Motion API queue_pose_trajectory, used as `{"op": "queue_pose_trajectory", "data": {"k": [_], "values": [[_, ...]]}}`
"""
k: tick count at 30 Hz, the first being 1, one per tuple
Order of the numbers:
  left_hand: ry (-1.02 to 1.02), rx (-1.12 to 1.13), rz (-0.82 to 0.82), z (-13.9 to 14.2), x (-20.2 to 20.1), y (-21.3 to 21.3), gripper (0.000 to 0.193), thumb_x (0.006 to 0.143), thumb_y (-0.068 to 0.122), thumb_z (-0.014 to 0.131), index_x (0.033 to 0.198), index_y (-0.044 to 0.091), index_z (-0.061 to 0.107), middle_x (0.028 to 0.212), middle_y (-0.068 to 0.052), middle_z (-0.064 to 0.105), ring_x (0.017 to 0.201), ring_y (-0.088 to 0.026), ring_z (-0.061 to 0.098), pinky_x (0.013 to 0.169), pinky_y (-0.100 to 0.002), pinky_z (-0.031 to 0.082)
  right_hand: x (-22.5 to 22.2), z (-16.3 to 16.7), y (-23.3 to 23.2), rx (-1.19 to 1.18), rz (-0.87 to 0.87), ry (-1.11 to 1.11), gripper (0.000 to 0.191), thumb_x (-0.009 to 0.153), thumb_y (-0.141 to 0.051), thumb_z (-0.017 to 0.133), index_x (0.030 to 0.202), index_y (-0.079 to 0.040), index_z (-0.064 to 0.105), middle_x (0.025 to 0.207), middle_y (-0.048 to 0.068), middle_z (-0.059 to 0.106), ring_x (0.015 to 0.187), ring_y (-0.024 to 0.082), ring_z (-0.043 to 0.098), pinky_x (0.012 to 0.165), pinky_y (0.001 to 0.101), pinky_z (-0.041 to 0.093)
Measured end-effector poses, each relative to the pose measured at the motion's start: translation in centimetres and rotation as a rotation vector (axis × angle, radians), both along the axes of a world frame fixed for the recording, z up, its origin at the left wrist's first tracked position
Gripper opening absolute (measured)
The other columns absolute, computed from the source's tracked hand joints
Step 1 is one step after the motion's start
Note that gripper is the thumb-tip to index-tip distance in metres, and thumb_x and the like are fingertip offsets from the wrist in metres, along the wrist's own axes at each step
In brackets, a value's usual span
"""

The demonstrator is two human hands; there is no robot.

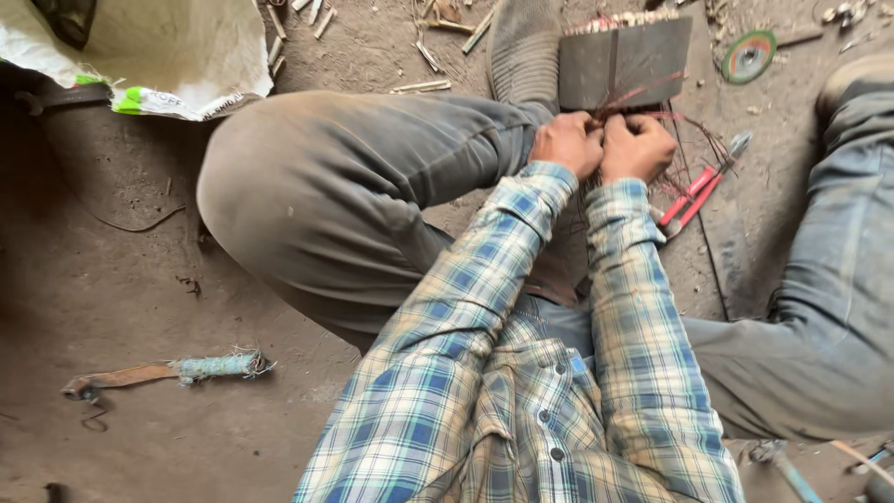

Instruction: The person sits on the floor and uses pliers to cut and pull copper wires from a cylindrical coil, gathering the stripped wires by hand.

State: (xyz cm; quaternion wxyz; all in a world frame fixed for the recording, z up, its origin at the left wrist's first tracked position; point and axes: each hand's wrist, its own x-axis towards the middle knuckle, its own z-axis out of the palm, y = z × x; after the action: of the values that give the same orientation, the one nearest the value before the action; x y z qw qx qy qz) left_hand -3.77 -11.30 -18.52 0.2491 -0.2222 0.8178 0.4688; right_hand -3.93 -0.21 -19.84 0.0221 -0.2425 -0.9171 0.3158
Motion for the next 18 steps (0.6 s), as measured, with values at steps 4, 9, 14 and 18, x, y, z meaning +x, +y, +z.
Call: {"op": "queue_pose_trajectory", "data": {"k": [4, 9, 14, 18], "values": [[-0.058, 0.02, -0.028, 0.4, -0.2, -0.3, 0.026, 0.084, 0.033, 0.071, 0.103, 0.015, 0.078, 0.104, -0.014, 0.077, 0.101, -0.036, 0.072, 0.089, -0.046, 0.057, 0.3, 0.2, 0.6, 0.126, 0.158, 0.075, 0.015, 0.082, -0.018, 0.08, 0.079, -0.004, 0.078, 0.074, 0.012, 0.076, 0.066, 0.026, 0.073, 0.066, 0.039, 0.056], [-0.135, 0.032, -0.035, 1.6, -0.7, -0.8, 0.025, 0.088, 0.034, 0.069, 0.1, 0.014, 0.076, 0.103, -0.013, 0.077, 0.1, -0.034, 0.074, 0.088, -0.046, 0.058, 1.0, 0.0, 1.4, -0.018, 0.294, 0.132, 0.019, 0.092, -0.018, 0.079, 0.086, 0.0, 0.072, 0.076, 0.014, 0.073, 0.067, 0.024, 0.071, 0.066, 0.039, 0.056], [-0.187, 0.018, -0.018, 3.0, -1.5, -1.4, 0.025, 0.089, 0.037, 0.068, 0.101, 0.016, 0.075, 0.103, -0.014, 0.076, 0.101, -0.037, 0.071, 0.086, -0.048, 0.056, 1.4, -0.6, 1.1, -0.178, 0.253, 0.15, 0.017, 0.098, -0.015, 0.075, 0.091, 0.0, 0.069, 0.08, 0.012, 0.073, 0.07, 0.019, 0.07, 0.067, 0.0362, 0.057], [-0.19, 0.038, -0.037, 2.6, -1.7, -1.1, 0.026, 0.087, 0.036, 0.068, 0.104, 0.018, 0.077, 0.103, -0.014, 0.077, 0.101, -0.037, 0.071, 0.089, -0.047, 0.056, 3.0, -0.1, 2.3, -0.178, 0.274, 0.172, 0.016, 0.099, -0.013, 0.076, 0.092, 0.001, 0.07, 0.082, 0.012, 0.073, 0.073, 0.016, 0.067, 0.068, 0.0326, 0.055]]}}
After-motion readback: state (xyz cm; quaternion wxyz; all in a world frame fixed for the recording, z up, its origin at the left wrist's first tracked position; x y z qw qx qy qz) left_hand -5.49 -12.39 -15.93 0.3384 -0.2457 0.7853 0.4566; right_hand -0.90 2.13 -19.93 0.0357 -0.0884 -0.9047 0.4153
